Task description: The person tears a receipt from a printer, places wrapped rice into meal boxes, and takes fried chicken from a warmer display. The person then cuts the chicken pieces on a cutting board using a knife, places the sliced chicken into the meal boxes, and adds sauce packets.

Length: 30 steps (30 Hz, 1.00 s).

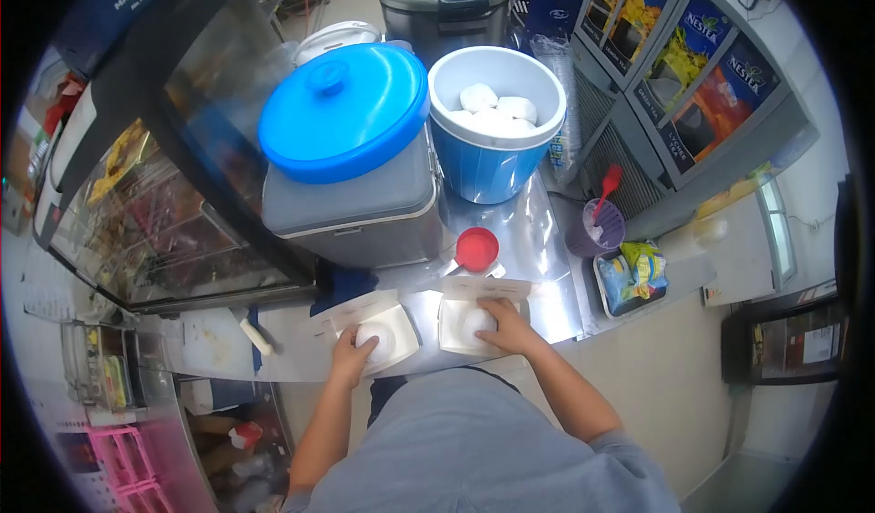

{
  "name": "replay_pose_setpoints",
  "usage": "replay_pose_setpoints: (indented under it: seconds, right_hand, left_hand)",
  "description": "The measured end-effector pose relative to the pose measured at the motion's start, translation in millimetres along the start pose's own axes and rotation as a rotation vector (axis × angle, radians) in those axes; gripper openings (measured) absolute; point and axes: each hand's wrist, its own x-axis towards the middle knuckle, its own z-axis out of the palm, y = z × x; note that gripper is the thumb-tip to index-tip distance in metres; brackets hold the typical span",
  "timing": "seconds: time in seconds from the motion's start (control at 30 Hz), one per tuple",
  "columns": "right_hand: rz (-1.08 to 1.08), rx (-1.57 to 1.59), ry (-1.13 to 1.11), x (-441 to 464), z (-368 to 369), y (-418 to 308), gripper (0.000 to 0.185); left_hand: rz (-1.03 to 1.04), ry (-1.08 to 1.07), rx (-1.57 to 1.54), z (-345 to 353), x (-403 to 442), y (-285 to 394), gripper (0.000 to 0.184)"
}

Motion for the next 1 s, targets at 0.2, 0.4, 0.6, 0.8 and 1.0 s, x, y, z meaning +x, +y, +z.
replay_pose_setpoints:
  seconds: [0.2,0.4,0.6,0.8,1.0]
  right_hand:
    - [-0.042,-0.13,0.003,-6,-12,-11,0.077]
    - [-0.082,-0.165,0.048,-36,-32,-40,0.075]
    - [-0.093,-0.221,-0.061,-51,-44,-60,0.093]
    - [-0.04,-0.351,-0.027,-49,-18,-60,0.106]
    - [-0.459,-0.103,0.281,-9,-81,-183,0.038]
  left_hand:
    - [0.132,0.09,0.209,-5,2,-28,0.073]
    - [0.233,0.109,0.623,-10,-24,-3,0.093]
    - [0.314,0.011,0.961,3,-76,51,0.119]
    - [0.418,0.012,0.843,7,-63,21,0.112]
    - [0.474,0.072,0.948,6,-89,44,0.102]
